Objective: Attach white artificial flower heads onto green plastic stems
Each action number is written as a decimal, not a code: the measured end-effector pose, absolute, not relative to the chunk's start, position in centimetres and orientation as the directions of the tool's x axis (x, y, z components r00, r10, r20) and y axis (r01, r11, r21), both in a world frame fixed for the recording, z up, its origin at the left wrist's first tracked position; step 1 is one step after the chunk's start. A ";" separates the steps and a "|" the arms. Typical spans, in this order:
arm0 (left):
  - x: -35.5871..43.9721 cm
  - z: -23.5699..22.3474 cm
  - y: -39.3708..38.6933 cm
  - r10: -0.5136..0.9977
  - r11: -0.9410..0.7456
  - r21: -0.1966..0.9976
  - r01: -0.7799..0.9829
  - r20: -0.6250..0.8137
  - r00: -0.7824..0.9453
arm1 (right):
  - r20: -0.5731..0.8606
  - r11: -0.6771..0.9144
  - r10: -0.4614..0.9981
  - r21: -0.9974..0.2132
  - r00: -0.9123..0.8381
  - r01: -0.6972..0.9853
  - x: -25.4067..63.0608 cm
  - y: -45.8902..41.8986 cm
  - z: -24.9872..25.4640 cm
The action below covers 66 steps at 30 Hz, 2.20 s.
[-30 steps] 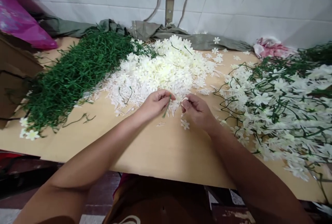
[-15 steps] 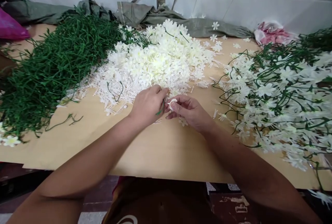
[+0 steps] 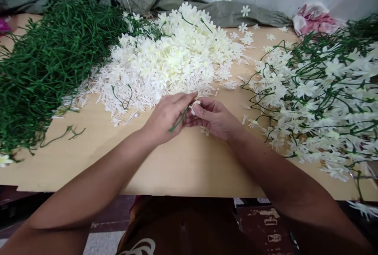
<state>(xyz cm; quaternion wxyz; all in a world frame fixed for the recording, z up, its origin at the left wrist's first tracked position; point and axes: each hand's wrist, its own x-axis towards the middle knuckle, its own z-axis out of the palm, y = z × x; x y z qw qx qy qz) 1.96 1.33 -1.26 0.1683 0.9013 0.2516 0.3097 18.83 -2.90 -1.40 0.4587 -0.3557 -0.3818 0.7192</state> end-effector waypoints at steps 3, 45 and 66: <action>1.6 -0.7 1.7 0.710 -0.663 0.623 0.415 0.348 0.612 | -0.131 -0.240 0.934 -0.919 -0.332 -0.313 18.8 -3.1 -1.2; 3.0 -0.1 1.0 0.896 -0.081 0.995 0.053 0.050 0.441 | 0.111 0.105 0.991 -0.992 -0.076 -0.070 18.7 -3.3 -0.5; 3.0 0.0 1.2 0.863 -0.015 0.992 0.125 -0.050 0.503 | 0.256 0.260 0.965 -0.922 -0.052 0.288 19.3 -3.1 -1.1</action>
